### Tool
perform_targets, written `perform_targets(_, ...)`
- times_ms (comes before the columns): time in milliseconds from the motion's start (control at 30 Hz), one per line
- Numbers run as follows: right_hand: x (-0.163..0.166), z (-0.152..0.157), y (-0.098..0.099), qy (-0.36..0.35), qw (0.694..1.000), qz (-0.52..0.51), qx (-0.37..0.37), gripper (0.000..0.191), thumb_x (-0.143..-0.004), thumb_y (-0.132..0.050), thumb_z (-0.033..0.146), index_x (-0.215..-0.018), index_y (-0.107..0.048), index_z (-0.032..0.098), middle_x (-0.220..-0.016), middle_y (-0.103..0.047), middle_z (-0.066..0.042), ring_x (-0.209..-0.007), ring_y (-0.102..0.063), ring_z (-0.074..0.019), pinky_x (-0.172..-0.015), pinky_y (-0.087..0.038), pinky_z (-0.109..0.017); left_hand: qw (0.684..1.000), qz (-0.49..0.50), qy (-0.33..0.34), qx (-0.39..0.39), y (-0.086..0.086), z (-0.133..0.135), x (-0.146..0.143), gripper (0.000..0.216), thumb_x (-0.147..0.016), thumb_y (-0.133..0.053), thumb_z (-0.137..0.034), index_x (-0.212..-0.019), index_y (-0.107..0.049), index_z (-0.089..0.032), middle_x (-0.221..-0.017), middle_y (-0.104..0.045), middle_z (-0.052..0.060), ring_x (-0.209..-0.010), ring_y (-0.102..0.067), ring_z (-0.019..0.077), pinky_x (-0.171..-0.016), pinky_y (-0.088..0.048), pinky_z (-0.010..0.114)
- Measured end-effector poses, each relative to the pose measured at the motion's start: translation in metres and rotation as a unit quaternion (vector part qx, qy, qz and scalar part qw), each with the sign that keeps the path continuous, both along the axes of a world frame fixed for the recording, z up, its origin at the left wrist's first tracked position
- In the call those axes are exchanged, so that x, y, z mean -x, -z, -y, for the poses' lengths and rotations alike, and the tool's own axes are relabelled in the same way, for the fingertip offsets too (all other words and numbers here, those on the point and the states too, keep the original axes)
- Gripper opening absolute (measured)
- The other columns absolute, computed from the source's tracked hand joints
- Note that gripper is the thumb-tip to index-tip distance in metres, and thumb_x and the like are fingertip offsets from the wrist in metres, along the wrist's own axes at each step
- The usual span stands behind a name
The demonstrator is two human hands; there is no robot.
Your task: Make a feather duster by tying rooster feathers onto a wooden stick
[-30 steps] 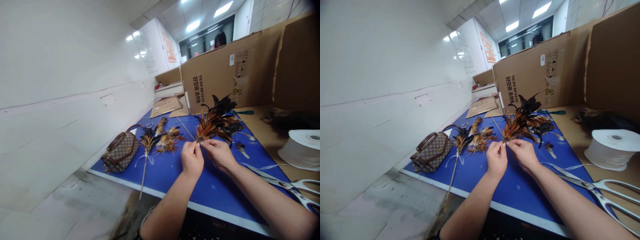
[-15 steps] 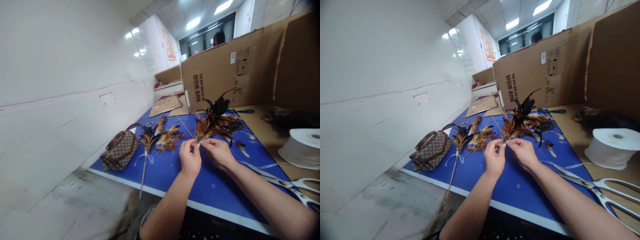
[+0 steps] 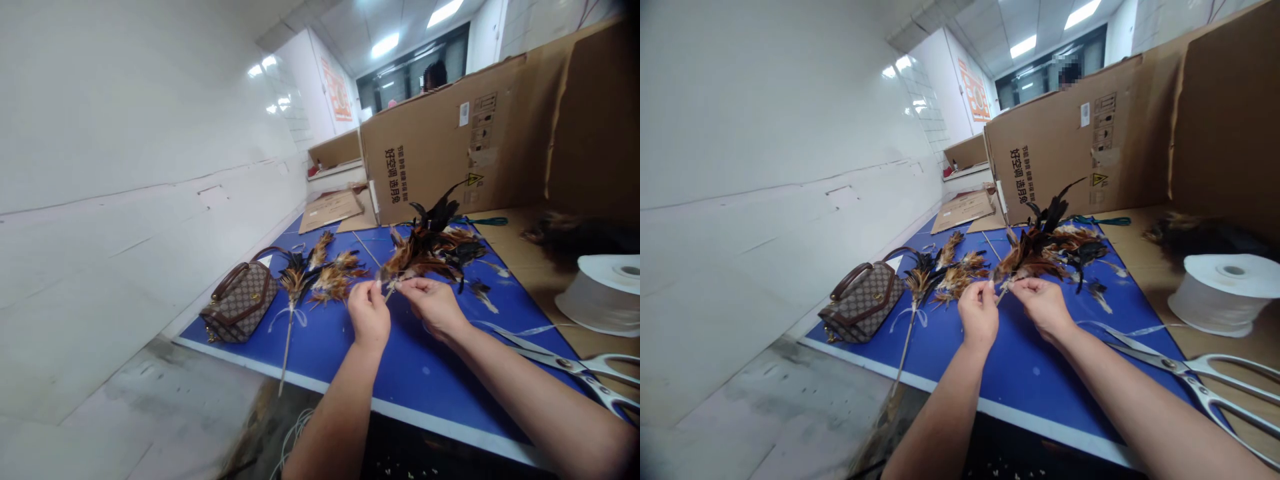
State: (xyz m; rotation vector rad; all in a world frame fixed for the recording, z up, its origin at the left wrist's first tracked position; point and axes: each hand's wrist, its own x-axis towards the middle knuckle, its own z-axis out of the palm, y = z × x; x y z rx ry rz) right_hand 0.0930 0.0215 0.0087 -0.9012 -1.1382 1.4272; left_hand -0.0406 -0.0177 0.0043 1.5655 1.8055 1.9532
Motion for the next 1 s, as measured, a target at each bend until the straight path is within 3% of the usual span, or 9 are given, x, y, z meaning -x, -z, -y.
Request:
perform_targets(100, 0.0, 0.0, 0.0, 0.007, 1.0, 0.002, 0.004, 0.044, -0.064, -0.09, 0.052, -0.078, -0.073, 0.014, -0.046, -0.047, 0.006, -0.037, -0.028, -0.0055, -0.036, -0.018, -0.023, 0.995, 0.091, 0.013, 0.039, -0.003, -0.001, 0.002, 0.031, -0.096, -0.056, -0.042, -0.085, -0.069, -0.017, -0.074, -0.069, 0.005, -0.066, -0.066, 0.0165, -0.065, -0.052, 0.028)
perform_targets(200, 0.0, 0.001, -0.001, 0.004, 1.0, 0.0, 0.002, 0.043, -0.064, -0.09, 0.051, -0.078, -0.073, 0.014, -0.047, -0.048, 0.006, -0.037, -0.028, -0.0055, -0.036, -0.018, -0.023, 0.979, 0.175, 0.069, 0.078, -0.008, 0.001, 0.0, 0.036, -0.095, -0.057, -0.047, -0.088, -0.071, -0.015, -0.073, -0.069, 0.005, -0.063, -0.066, 0.0161, -0.06, -0.051, 0.026)
perform_targets(333, 0.001, 0.003, -0.003, -0.004, 1.0, -0.005, 0.003, 0.041, -0.062, -0.091, 0.048, -0.074, -0.07, 0.015, -0.047, -0.048, 0.006, -0.038, -0.029, -0.0054, -0.037, -0.018, -0.023, 0.989, 0.091, 0.091, 0.071, -0.014, 0.007, -0.006, 0.033, -0.093, -0.061, -0.044, -0.08, -0.074, -0.016, -0.077, -0.07, 0.006, -0.073, -0.065, 0.0169, -0.07, -0.052, 0.028)
perform_targets(433, 0.001, 0.002, -0.002, -0.005, 1.0, -0.003, -0.004, 0.041, -0.064, -0.09, 0.049, -0.069, -0.067, 0.016, -0.048, -0.048, 0.006, -0.039, -0.029, -0.0054, -0.037, -0.018, -0.022, 0.994, 0.041, 0.084, 0.065, -0.013, 0.011, -0.01, 0.034, -0.093, -0.06, -0.042, -0.073, -0.073, -0.018, -0.074, -0.068, 0.006, -0.072, -0.063, 0.0171, -0.069, -0.05, 0.028)
perform_targets(733, 0.001, 0.0, 0.004, -0.002, 1.0, 0.004, -0.002, 0.042, -0.066, -0.088, 0.051, -0.073, -0.069, 0.014, -0.049, -0.051, 0.004, -0.039, -0.03, -0.0056, -0.038, -0.017, -0.023, 0.966, 0.14, 0.149, 0.156, -0.01, 0.014, -0.011, 0.033, -0.09, -0.061, -0.042, -0.069, -0.068, -0.017, -0.05, -0.055, -0.001, -0.045, -0.045, 0.0102, -0.046, -0.033, 0.023)
perform_targets(867, 0.002, 0.002, 0.004, -0.012, 1.0, 0.012, -0.004, 0.039, -0.068, -0.087, 0.049, -0.075, -0.071, 0.014, -0.05, -0.054, 0.003, -0.039, -0.031, -0.0058, -0.038, -0.018, -0.023, 0.947, 0.221, 0.17, 0.159, -0.013, 0.015, -0.01, 0.025, -0.084, -0.064, -0.034, -0.071, -0.069, -0.014, -0.053, -0.06, 0.002, -0.042, -0.045, 0.0086, -0.043, -0.032, 0.021)
perform_targets(1000, 0.002, 0.002, 0.006, -0.018, 1.0, 0.01, -0.004, 0.039, -0.068, -0.087, 0.049, -0.076, -0.072, 0.015, -0.05, -0.054, 0.003, -0.038, -0.031, -0.0061, -0.037, -0.018, -0.023, 0.941, 0.241, 0.178, 0.157, -0.013, 0.015, -0.009, 0.021, -0.081, -0.065, -0.03, -0.071, -0.069, -0.013, -0.054, -0.063, 0.004, -0.043, -0.048, 0.0084, -0.044, -0.033, 0.02)
